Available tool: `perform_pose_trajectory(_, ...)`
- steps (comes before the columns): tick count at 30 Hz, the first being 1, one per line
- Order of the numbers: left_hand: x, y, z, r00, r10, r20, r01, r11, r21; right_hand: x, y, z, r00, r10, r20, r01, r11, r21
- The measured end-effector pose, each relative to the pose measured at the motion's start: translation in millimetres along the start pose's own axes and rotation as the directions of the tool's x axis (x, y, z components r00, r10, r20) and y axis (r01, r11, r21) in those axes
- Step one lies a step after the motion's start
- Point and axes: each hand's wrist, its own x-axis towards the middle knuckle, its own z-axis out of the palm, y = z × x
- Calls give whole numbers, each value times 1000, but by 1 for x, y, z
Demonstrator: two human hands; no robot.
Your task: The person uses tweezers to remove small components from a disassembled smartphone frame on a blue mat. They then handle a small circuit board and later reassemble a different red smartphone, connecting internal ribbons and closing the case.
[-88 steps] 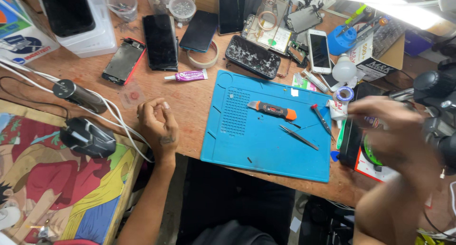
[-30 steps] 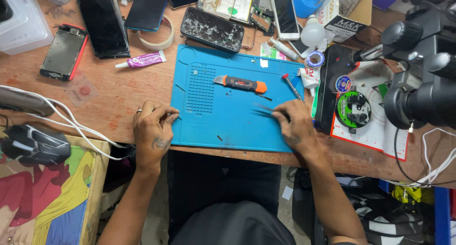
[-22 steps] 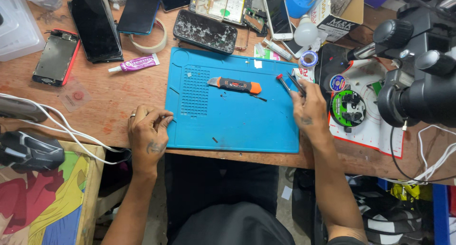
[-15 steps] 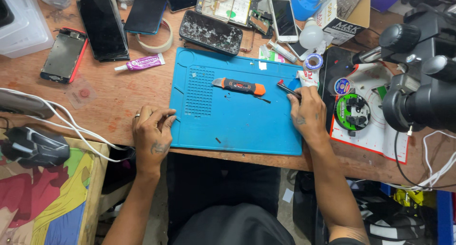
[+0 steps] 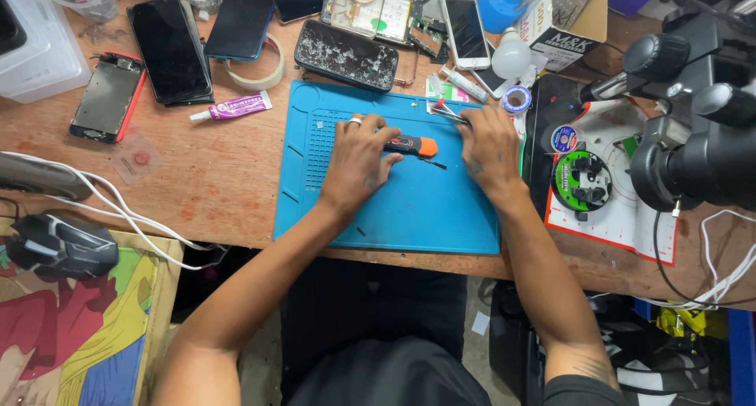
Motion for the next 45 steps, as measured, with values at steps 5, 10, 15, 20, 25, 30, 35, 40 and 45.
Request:
perform_pose_trajectory(5,13,-9,16,997,-37,71,31,996,85,10,-3,6,994,-76,-85,75,997,-7)
perform_pose_trajectory(10,8,-14,13,999,-45,23,45,999,18,-3,-13,-7,993,-46,-112,44,999,-19)
perform_pose_trajectory(15,12,-23,-15,987,-118,-111,115,993,-28,-16,-28,-12,996,-40,80,16,960,278)
perform_pose_trajectory(20,28,-29,-26,968,-87,-237,93,995,17,-13,-37,-10,977,-85,194,4,924,383)
perform_pose_trajectory(25,61,-15,16,976,25,-217,-3,995,101,-14,-42,-10,978,-106,180,35,933,357)
perform_pose_trajectory(30,109,-18,70,982,74,-176,-42,983,177,-20,-37,-5,984,-118,132,69,941,330)
perform_pose_trajectory(35,137,-33,95,967,158,-202,-105,963,250,-18,-17,-10,999,41,15,-44,930,365)
perform_pose_trajectory(40,136,-31,85,962,164,-217,-131,979,158,-18,-4,-6,981,195,-10,-168,870,463)
perform_pose_trajectory(45,116,-14,64,950,174,-260,-156,984,88,-21,10,4,943,332,4,-266,750,606)
